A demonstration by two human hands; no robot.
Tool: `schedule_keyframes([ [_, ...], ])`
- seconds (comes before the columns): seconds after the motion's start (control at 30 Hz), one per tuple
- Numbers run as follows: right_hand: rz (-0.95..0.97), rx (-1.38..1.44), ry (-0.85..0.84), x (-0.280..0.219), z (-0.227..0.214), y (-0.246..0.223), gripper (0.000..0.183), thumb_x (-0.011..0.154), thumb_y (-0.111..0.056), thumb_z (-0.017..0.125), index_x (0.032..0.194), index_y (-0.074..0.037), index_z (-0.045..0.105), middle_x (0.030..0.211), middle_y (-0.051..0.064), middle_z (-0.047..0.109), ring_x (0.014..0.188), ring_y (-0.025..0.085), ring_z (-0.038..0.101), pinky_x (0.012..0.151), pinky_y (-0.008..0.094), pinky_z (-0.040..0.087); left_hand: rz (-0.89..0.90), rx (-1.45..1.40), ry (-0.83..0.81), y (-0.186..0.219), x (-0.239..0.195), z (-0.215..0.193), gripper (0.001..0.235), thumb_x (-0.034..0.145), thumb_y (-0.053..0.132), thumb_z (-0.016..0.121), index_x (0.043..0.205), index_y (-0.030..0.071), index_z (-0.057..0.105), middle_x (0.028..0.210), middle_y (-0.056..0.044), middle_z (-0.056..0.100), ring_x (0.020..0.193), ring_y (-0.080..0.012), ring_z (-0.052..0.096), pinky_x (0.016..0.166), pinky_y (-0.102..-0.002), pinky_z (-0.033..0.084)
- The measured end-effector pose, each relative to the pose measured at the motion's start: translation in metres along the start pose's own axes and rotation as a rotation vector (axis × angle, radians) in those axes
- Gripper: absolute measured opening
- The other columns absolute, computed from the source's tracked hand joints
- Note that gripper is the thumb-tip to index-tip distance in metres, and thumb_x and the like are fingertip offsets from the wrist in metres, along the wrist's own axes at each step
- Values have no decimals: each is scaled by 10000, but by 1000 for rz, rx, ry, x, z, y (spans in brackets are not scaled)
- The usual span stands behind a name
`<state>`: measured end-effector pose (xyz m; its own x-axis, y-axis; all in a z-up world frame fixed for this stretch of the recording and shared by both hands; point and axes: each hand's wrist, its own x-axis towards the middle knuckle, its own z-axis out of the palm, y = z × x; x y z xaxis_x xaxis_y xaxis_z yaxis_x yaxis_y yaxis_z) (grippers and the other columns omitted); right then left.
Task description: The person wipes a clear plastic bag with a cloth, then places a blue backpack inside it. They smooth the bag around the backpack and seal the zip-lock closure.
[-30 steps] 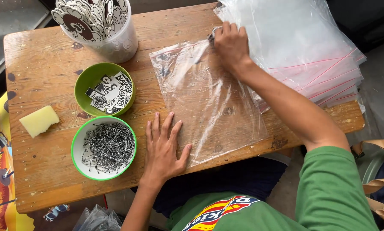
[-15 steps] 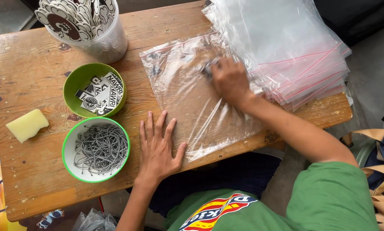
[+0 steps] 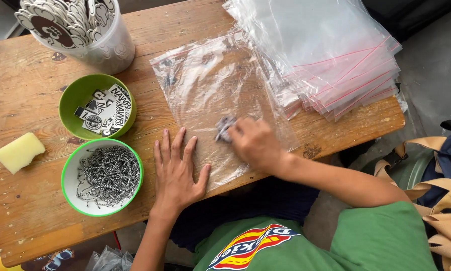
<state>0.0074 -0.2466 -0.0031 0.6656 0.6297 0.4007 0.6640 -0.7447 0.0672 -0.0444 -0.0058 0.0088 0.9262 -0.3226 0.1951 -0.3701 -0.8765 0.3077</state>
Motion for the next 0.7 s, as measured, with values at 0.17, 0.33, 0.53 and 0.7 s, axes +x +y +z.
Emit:
schedule_keyframes([
  [0.17, 276, -381, 30, -51, 37, 96, 221, 757, -242, 754, 909, -126, 643, 864, 51, 539, 807, 241, 580, 634, 372, 441, -6, 3, -1, 2, 1, -3, 694, 856, 549, 588, 1414, 143, 509, 1566, -141, 375, 1500, -453, 239, 1204, -601, 178],
  [0.33, 287, -194, 1, -45, -1, 43, 286, 762, -247, 788, 962, -99, 646, 876, 64, 554, 812, 267, 603, 655, 384, 470, -2, 13, 11, 1, 1, 1, 701, 841, 550, 596, 1417, 162, 496, 1562, -133, 381, 1498, -456, 250, 1201, -604, 187],
  [0.53, 263, 31, -22, -71, -21, 20, 252, 871, -316, 710, 1006, -114, 646, 873, 37, 529, 789, 243, 606, 645, 358, 493, 1, 11, 21, 1, 1, 1, 697, 842, 546, 605, 1417, 169, 491, 1559, -132, 386, 1496, -456, 258, 1195, -610, 203],
  [0.7, 411, -92, 20, -108, -16, 55, 171, 896, -227, 708, 985, -93, 653, 862, 52, 527, 747, 266, 620, 651, 373, 516, 3, -7, 27, 0, 1, 2, 690, 835, 540, 617, 1405, 169, 497, 1547, -136, 397, 1486, -468, 269, 1184, -624, 213],
])
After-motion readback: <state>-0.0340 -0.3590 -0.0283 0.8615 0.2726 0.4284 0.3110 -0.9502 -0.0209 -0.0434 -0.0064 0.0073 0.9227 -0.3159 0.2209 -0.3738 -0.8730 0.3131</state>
